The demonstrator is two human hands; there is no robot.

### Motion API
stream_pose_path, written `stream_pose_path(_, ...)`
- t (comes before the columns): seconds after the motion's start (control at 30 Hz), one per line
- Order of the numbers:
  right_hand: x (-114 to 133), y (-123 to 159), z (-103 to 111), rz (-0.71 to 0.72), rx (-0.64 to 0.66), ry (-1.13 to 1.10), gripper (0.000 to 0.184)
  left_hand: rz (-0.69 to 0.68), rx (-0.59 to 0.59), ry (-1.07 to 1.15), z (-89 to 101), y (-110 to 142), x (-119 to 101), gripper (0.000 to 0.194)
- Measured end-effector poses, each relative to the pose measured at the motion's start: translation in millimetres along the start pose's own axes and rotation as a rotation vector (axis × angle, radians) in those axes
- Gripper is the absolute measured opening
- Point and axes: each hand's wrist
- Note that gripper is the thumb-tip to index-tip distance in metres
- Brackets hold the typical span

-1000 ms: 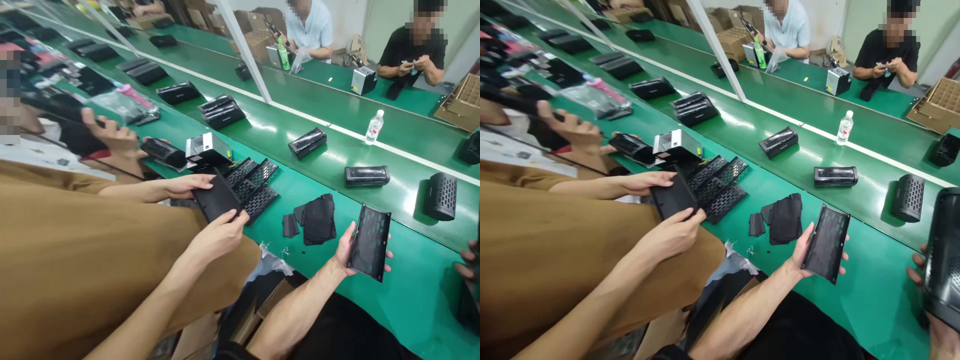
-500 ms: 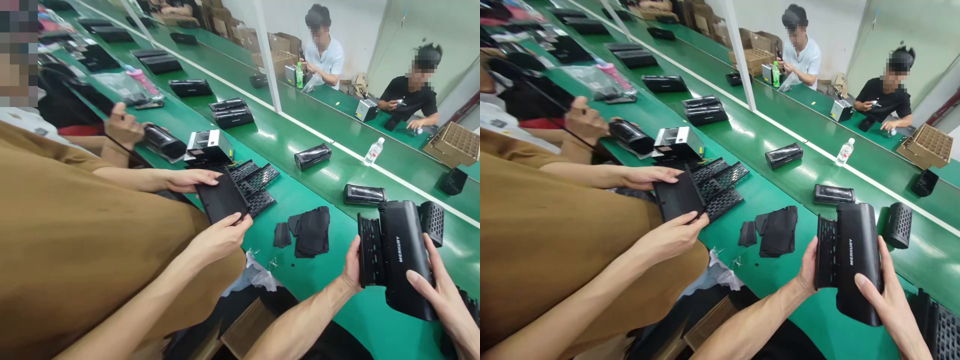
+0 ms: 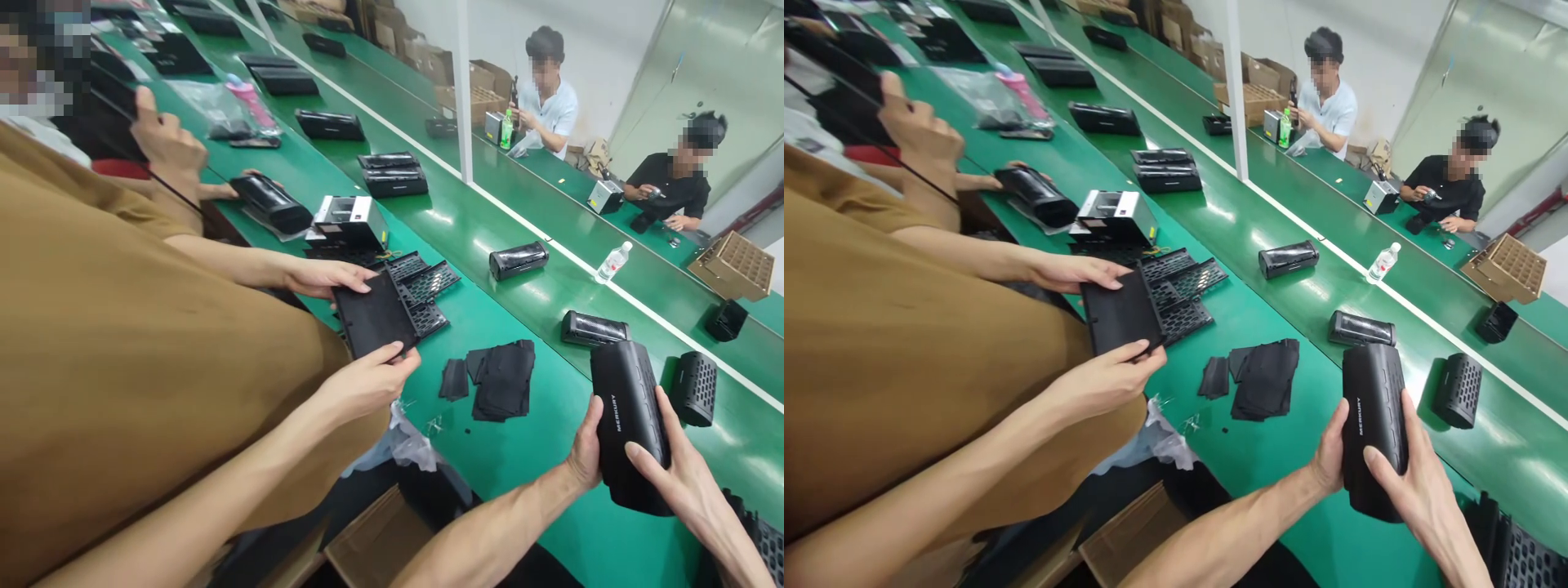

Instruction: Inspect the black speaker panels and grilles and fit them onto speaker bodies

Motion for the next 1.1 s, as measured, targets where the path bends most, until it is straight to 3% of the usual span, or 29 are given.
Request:
stream_pose_path(0.13, 0.2, -6.7, 0.6, 0.015, 0.025, 0.022, 0.109, -0.008, -0.039, -0.020, 3.4, -1.7, 2.0, 0.088)
stream_pose_path(0.3, -1.3, -14.1, 19.2, 0.049, 0.090, -0.046, 0.113, -0.049, -0.108, -0.029, -7.3, -8.3, -0.3, 0.081)
stream_pose_path(0.4, -13.0, 0.0, 12.8, 0.139, -0.090, -0.160, 0.114, -0.231, -0.173, -0.064, -17.1, -12.7, -6.3, 0.079)
stream_pose_path(0.57, -17.1, 35.4, -39.6, 0.111, -0.445, -0.245, 0.128, -0.340, -0.227, -0.119, -22.6, -18.6, -13.3, 0.090)
stream_pose_path(0.7, -6.0, 36.6, -62.3, -0.008, -0.510, -0.350, 0.127, -0.358, -0.252, -0.140, -24.2, -22.7, -8.0, 0.089)
stream_pose_path(0.87, -14.6, 28.9, -59.5, -0.068, -0.603, -0.430, 0.111, -0.308, -0.208, -0.169, -24.6, -25.9, -4.8, 0.092)
stream_pose_path(0.97, -30.5, 30.3, -49.9, -0.075, -0.581, -0.437, 0.104, -0.207, -0.146, -0.291, -21.4, -29.9, -30.1, 0.103)
stream_pose_path(1.1, -50.9, 33.9, -30.3, -0.061, -0.458, -0.542, 0.101, -0.224, 0.000, -0.645, -25.1, -38.6, -97.9, 0.110)
Point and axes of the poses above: each hand's wrist, its own y-axis away from the middle knuckle, its own z-axis out of the back of the hand, x = y × z, and after that the axes turned 5 degrees about y, right-handed
